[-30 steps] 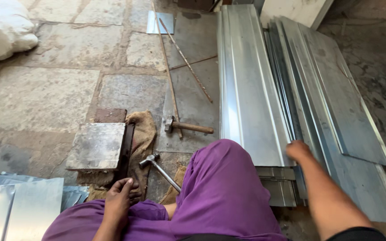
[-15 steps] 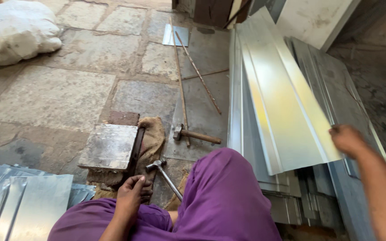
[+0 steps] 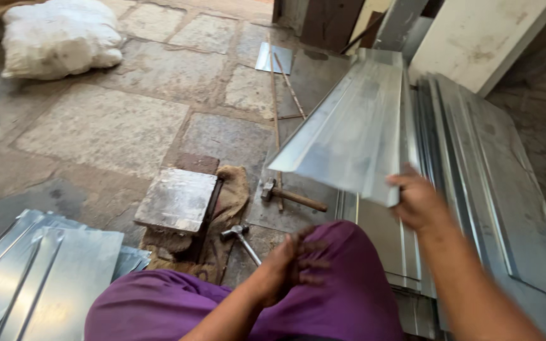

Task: The person hammers the edges of long metal sheets on a metal block. They pick up sheets from a stack, position the edges, use a hammer to bend or flatten sections, and move finished sheets aside.

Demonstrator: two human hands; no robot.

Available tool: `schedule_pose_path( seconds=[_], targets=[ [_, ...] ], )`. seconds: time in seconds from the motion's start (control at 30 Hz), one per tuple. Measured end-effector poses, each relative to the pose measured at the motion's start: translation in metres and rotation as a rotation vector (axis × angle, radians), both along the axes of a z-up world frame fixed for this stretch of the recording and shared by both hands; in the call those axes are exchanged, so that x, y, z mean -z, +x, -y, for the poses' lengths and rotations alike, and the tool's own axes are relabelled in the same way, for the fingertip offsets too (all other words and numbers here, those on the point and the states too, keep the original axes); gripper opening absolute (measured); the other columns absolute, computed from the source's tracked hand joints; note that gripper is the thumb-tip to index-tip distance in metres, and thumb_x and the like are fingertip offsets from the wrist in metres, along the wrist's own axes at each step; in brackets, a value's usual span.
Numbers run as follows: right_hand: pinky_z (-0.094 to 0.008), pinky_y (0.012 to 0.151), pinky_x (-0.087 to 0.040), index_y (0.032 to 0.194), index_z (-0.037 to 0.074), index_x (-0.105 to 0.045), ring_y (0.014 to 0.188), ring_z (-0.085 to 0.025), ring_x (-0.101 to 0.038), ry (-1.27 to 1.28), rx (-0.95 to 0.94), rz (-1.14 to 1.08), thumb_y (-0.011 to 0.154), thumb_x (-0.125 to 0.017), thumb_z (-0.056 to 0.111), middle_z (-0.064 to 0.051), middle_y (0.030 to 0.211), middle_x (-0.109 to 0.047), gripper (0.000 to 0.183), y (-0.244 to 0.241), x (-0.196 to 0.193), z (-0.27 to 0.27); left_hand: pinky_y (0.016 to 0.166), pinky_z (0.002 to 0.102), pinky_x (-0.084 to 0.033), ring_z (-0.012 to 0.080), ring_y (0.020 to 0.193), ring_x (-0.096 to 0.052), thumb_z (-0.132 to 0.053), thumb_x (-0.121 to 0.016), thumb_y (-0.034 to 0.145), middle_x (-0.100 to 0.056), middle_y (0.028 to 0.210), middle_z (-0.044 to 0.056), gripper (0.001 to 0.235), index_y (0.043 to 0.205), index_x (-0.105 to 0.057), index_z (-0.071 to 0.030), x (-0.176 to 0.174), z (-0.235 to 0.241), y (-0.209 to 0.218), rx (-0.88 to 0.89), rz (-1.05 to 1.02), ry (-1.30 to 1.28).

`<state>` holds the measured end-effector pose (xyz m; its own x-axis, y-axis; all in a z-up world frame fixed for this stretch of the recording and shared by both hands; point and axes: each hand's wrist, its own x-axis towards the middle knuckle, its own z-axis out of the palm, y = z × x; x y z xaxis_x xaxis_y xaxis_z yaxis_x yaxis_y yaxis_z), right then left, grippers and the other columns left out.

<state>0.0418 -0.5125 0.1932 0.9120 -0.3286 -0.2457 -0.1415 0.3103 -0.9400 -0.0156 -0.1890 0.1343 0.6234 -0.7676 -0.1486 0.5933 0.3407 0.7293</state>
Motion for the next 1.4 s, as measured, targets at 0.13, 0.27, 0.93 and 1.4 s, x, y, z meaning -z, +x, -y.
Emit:
schedule_pose_path(
  seconds=[0.13,0.27,0.93,1.4],
  targets=[
    [-0.041,0.097,-0.056,0.142,-0.008,-0.044,0.111,-0.032,-0.07,0.305,-0.018,0.019,0.092,-0.049,-0.003,-0.024,0.128,-0.064,0.05,-0.009,0.037,-0.104,0.088,0.049,-0.058,0.0309,0.118,-0.064,-0.071,-0.038,0.088,-0.054,0.144,0.014,0.087,0.154,-0.03,-0.015,-0.013,-0.009,0.034,-0.479,-0.155,-0.075],
    [-0.047,0.096,-0.057,0.14,-0.004,-0.05,0.106,-0.032,-0.066,0.383,-0.137,-0.123,0.096,-0.052,0.009,-0.02,0.125,-0.064,0.046,-0.024,0.062,-0.169,0.091,0.044,-0.056,0.0303,0.11,-0.067,-0.034,-0.061,0.095,-0.066,0.128,0.02,0.06,0.139,-0.052,0.004,-0.003,-0.035,0.069,-0.872,-0.264,0.046],
    [-0.053,0.112,-0.044,0.148,0.001,-0.045,0.132,-0.035,-0.055,0.353,0.061,-0.268,0.106,-0.044,0.043,-0.015,0.144,-0.056,0.059,0.08,0.157,-0.232,0.09,0.038,-0.053,0.0239,0.095,-0.072,-0.029,-0.06,0.098,-0.077,0.106,0.017,0.041,0.12,-0.065,0.005,0.035,-0.242,-0.05,-1.232,0.049,1.054],
    [-0.055,0.103,-0.057,0.143,-0.014,-0.04,0.124,-0.04,-0.06,0.501,-0.461,-0.34,0.103,-0.054,0.008,-0.028,0.14,-0.054,0.048,0.146,0.18,-0.386,0.086,0.033,-0.051,0.0204,0.096,-0.066,-0.02,-0.062,0.104,-0.073,0.111,0.014,0.037,0.128,-0.061,0.008,0.049,-0.312,-0.092,-1.683,0.011,0.915]
  ],
)
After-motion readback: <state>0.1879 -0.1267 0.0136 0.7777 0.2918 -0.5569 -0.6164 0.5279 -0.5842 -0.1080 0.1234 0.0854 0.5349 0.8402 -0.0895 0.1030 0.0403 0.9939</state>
